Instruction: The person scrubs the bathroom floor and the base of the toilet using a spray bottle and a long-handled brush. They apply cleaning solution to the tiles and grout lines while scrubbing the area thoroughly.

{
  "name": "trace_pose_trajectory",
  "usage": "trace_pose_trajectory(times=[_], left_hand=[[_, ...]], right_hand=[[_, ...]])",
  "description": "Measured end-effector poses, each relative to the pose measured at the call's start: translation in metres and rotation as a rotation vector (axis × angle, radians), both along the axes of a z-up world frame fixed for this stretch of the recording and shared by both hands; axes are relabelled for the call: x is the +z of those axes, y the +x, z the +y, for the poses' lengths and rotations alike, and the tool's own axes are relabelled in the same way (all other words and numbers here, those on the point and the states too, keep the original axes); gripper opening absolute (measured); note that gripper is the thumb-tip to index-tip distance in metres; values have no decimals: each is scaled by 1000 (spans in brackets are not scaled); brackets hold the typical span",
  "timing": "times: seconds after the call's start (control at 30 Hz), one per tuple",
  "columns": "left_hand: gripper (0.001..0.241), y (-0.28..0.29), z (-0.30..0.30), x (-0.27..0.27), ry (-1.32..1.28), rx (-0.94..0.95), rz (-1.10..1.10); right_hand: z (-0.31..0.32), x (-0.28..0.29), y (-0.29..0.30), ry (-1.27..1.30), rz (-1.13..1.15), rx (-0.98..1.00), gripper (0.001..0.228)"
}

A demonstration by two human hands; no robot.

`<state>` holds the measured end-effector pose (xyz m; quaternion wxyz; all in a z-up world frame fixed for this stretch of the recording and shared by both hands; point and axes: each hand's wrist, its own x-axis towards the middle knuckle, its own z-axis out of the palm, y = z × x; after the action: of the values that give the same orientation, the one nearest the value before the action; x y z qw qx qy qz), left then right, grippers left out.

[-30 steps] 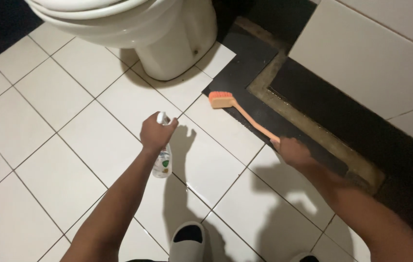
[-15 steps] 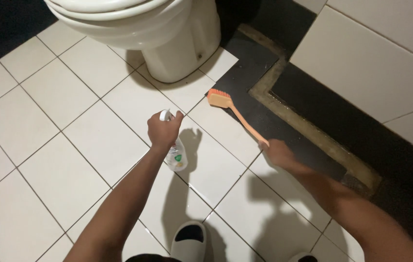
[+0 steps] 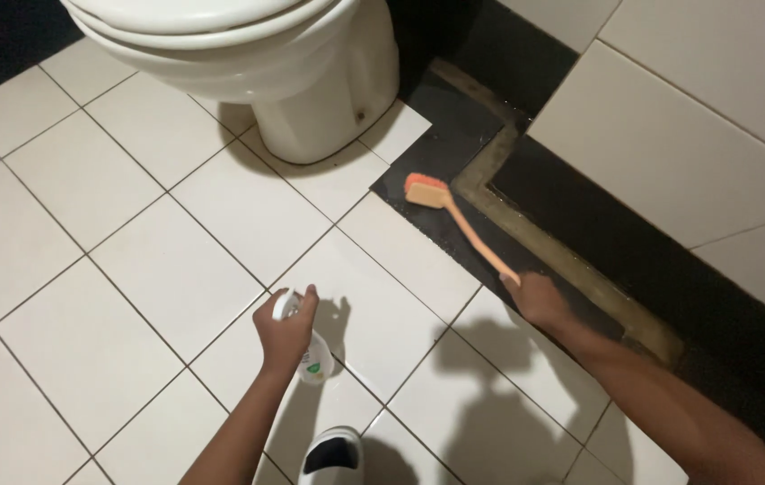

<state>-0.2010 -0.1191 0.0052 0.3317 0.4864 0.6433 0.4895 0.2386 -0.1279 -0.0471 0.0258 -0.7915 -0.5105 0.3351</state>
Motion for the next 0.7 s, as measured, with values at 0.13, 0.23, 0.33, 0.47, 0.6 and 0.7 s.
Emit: trace_pose_trajectory(times=[0.13, 0.23, 0.33, 0.47, 0.6, 0.7], left_hand=[[30, -14, 3, 0, 22, -21, 10], [28, -19, 5, 3, 70, -15, 49], [27, -17, 18, -11, 103, 14, 66], [18, -11, 39, -17, 126, -46, 42], [17, -8, 47, -15, 77, -58, -47], [15, -11, 49, -19, 49, -51, -57]], right_hand=[[20, 6, -22, 12, -64, 5, 58], [35, 21, -69, 15, -67, 105, 52], [35, 67, -129, 104, -33, 301, 52], [39, 84, -174, 60, -80, 677, 71], [45, 47, -172, -197, -5, 644, 63], [49, 44, -141, -289, -183, 692, 54]])
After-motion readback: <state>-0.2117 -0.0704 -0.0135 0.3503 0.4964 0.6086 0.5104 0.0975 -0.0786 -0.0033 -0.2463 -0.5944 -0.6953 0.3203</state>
